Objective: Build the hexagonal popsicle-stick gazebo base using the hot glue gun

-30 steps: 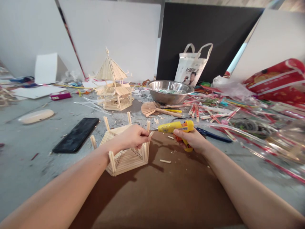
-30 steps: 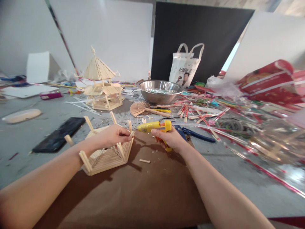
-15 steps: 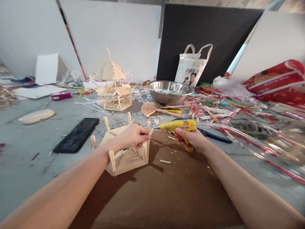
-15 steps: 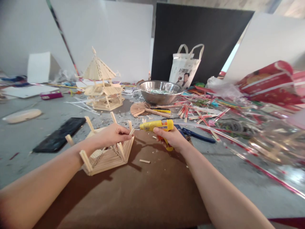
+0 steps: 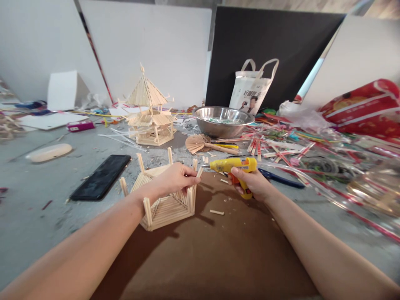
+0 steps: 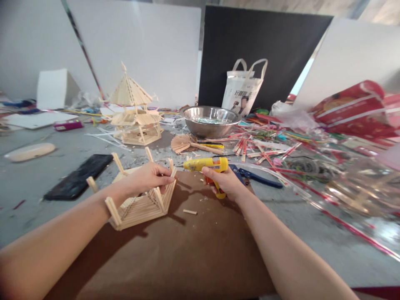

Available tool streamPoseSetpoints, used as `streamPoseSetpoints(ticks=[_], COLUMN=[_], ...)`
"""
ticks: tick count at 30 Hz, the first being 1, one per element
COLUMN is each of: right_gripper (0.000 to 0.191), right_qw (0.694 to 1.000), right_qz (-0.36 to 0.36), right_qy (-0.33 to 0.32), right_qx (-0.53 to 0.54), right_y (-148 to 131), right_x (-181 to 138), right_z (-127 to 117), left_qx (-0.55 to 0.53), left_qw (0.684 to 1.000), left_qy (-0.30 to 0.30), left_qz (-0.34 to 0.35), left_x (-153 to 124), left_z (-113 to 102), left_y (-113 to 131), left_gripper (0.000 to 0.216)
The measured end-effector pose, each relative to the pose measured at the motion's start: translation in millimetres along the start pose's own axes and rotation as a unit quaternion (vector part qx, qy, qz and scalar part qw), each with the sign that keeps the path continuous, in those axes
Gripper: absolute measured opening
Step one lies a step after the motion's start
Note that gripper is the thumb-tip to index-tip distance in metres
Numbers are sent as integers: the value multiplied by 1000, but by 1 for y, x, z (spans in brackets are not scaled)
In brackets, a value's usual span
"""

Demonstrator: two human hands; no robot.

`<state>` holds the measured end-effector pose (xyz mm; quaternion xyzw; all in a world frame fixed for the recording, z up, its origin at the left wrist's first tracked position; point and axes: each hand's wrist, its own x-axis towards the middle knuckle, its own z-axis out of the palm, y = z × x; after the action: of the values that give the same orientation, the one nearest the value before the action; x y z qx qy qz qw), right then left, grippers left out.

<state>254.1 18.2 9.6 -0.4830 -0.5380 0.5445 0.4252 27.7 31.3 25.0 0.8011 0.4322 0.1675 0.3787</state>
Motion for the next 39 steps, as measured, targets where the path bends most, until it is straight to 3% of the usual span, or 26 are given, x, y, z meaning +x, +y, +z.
streamPoseSetpoints(ticks=[13, 19, 25, 29, 39], right_gripper=[36, 34, 36, 35, 37], right_qw=[1000, 998, 998, 997, 993], right_qz=[-13, -48, -43, -49, -93], right_qy=[-10, -50, -21, -6, -9], right_qx=[-5, 5, -28, -55, -77], right_y=[4, 12, 9, 7, 2], right_x=[0, 1, -2, -4, -9], right_z=[-4, -10, -6, -2, -1], left_qx=[-90, -165, -385, -465, -513], left_qw=[996, 985, 913, 869, 832], left_qy=[-2, 37, 125, 159, 201], left_qz=[-7, -23, -52, -61, -66], left_x=[-2, -2, 2, 3, 5], left_z=[3, -1, -6, -6, -8], left_y=[1, -1, -3, 1, -2], left_gripper=[29, 24, 16, 7, 8])
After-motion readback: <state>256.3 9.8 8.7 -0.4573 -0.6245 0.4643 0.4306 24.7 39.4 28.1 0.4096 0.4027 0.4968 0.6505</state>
